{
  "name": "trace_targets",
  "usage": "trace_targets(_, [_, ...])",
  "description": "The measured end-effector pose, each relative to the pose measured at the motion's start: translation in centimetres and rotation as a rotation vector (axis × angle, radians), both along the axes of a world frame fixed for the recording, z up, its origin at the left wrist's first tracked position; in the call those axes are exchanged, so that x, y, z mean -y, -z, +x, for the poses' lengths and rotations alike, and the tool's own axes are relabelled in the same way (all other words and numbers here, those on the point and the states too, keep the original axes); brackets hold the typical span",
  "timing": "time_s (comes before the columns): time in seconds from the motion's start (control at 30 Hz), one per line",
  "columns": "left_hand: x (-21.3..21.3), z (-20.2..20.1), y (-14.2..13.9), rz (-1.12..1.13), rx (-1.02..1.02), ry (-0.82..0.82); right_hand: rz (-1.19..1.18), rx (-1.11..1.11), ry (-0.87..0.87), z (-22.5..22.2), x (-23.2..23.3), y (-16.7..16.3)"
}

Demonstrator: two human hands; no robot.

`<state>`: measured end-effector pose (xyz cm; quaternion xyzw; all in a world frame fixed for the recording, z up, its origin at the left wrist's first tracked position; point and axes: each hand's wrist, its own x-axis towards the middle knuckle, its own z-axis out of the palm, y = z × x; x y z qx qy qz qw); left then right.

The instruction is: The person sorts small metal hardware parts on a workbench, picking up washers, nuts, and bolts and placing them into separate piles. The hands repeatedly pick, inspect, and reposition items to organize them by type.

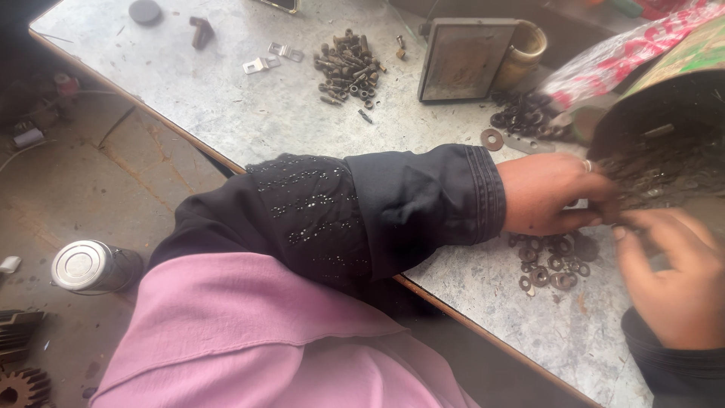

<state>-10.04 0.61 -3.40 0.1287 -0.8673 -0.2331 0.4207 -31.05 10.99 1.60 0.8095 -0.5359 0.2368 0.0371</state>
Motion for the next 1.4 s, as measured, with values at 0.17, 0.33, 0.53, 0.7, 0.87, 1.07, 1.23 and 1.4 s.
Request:
trace_targets(0.17, [0.1, 0.6, -0.8, -0.031, -0.031, -0.062, -0.012, -0.014, -0.052, 0.5, 0.0, -0.8])
trace_targets(0.33, [0.1, 1.7, -1.3, 0.110, -0.155, -0.065, 0.017, 0.054, -0.064, 0.8, -0.9, -2.7])
trace_targets(0.53, [0.4, 3.5, -1.7, 0.053, -0.062, -0.133, 0.160, 0.069, -0.041, 0.6, -1.4, -3.3])
trace_targets(0.7, [0.4, 3.6, -1.5, 0.003, 0.073, -0.117, 0.205, -0.018, -0.155, 0.5, -0.7, -2.2])
trace_targets(0.87, [-0.2, 3.2, -0.8, -0.052, 0.161, -0.080, 0.326, 0.006, -0.175, 0.3, -1.0, -2.2])
trace_targets(1.07, [-0.4, 2.7, -1.1, 0.067, 0.255, 0.111, 0.235, 0.010, -0.235, 0.9, -0.7, -2.0])
trace_targets(1.23, [0.6, 3.2, -1.0, 0.144, 0.197, 0.148, 0.378, -0.045, -0.189, 1.1, -1.4, -2.7])
trace_targets(1.4, [3.0, 4.4, -1.1, 0.221, 0.135, -0.048, 0.244, -0.006, -0.197, 2.0, -2.0, -3.4])
